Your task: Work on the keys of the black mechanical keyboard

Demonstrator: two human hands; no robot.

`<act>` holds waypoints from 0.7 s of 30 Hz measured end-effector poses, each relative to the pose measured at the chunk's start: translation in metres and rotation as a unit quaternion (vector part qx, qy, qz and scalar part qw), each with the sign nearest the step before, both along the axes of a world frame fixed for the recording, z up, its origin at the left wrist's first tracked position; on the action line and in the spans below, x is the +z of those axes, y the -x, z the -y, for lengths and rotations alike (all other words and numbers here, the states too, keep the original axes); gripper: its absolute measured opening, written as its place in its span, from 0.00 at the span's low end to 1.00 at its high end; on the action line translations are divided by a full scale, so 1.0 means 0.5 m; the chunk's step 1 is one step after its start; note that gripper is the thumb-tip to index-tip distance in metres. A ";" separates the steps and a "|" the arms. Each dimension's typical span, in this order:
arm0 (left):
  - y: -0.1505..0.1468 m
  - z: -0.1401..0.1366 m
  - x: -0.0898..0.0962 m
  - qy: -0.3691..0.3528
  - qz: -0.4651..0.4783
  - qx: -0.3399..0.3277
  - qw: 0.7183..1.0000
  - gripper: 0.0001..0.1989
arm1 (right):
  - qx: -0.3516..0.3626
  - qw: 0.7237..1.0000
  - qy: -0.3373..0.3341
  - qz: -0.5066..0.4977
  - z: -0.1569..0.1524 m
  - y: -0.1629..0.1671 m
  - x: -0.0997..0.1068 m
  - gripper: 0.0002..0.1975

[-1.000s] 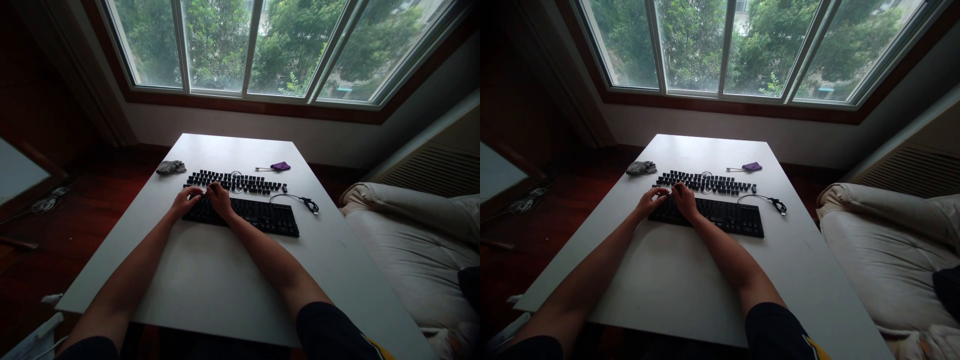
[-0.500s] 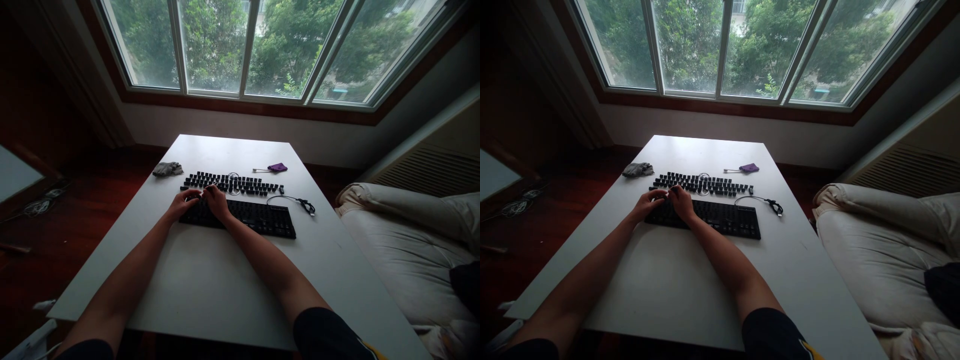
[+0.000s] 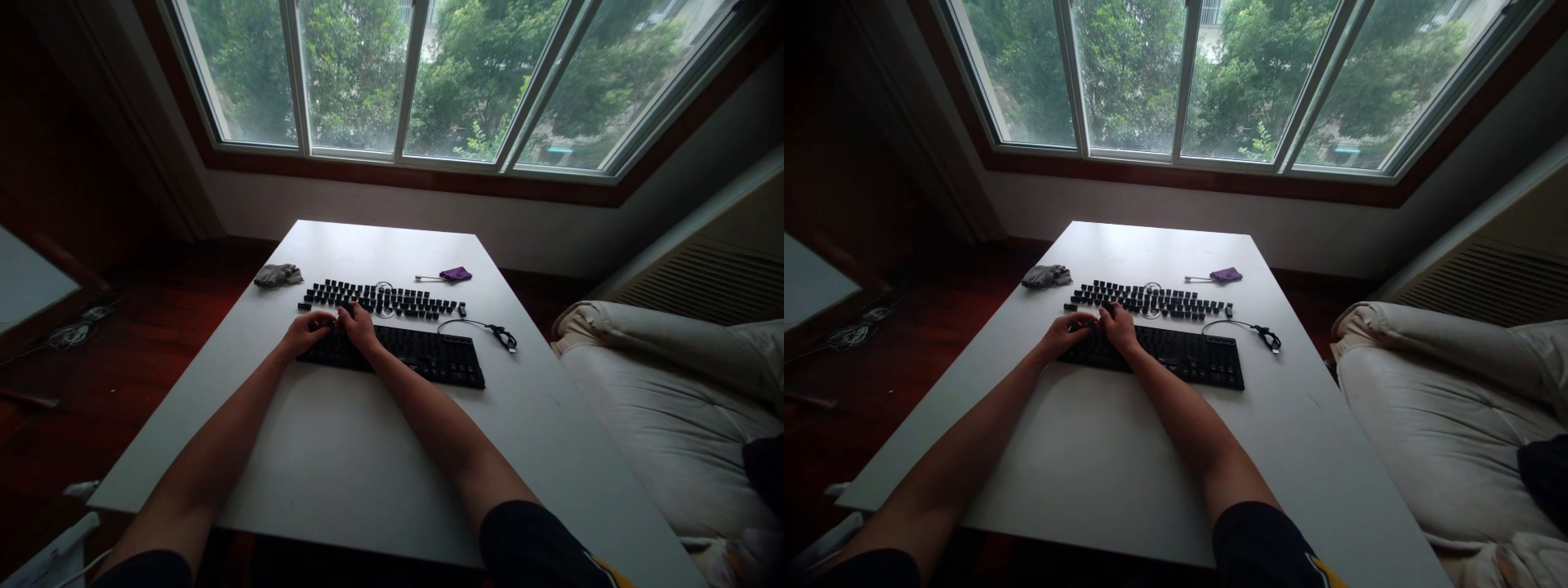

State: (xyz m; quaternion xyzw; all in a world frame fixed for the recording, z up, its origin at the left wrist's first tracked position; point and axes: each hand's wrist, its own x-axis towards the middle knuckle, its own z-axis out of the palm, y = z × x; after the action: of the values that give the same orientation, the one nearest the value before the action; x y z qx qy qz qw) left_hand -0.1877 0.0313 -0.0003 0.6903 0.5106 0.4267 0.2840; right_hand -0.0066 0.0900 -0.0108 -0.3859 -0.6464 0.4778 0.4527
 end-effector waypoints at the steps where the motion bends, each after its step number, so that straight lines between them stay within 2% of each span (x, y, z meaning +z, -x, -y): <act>1: 0.000 0.001 0.000 -0.012 -0.016 0.003 1.000 0.17 | -0.007 1.000 -0.010 0.012 0.000 0.000 -0.001 0.12; 5: 0.000 0.006 0.003 -0.043 -0.062 0.011 0.997 0.16 | -0.033 0.997 -0.041 0.057 0.000 -0.001 -0.003 0.12; 9: 0.000 0.006 0.008 -0.090 -0.090 -0.006 0.992 0.13 | -0.033 0.996 -0.040 0.068 -0.003 -0.001 -0.004 0.13; 12: -0.003 0.005 0.014 -0.121 -0.089 -0.008 0.989 0.11 | -0.015 0.999 -0.012 0.042 -0.009 0.001 -0.005 0.14; 17: -0.009 0.005 0.021 -0.120 -0.074 -0.001 0.990 0.10 | 0.023 0.996 0.073 -0.047 -0.015 0.005 -0.006 0.14; 21: -0.008 0.004 0.017 -0.121 -0.057 0.052 0.990 0.10 | 0.007 0.994 0.073 -0.079 -0.011 0.004 -0.005 0.16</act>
State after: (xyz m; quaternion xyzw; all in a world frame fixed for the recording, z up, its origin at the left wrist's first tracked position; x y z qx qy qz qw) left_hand -0.1836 0.0293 0.0084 0.7150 0.5058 0.4598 0.1464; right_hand -0.0087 0.0954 -0.0131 -0.3741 -0.5745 0.5564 0.4695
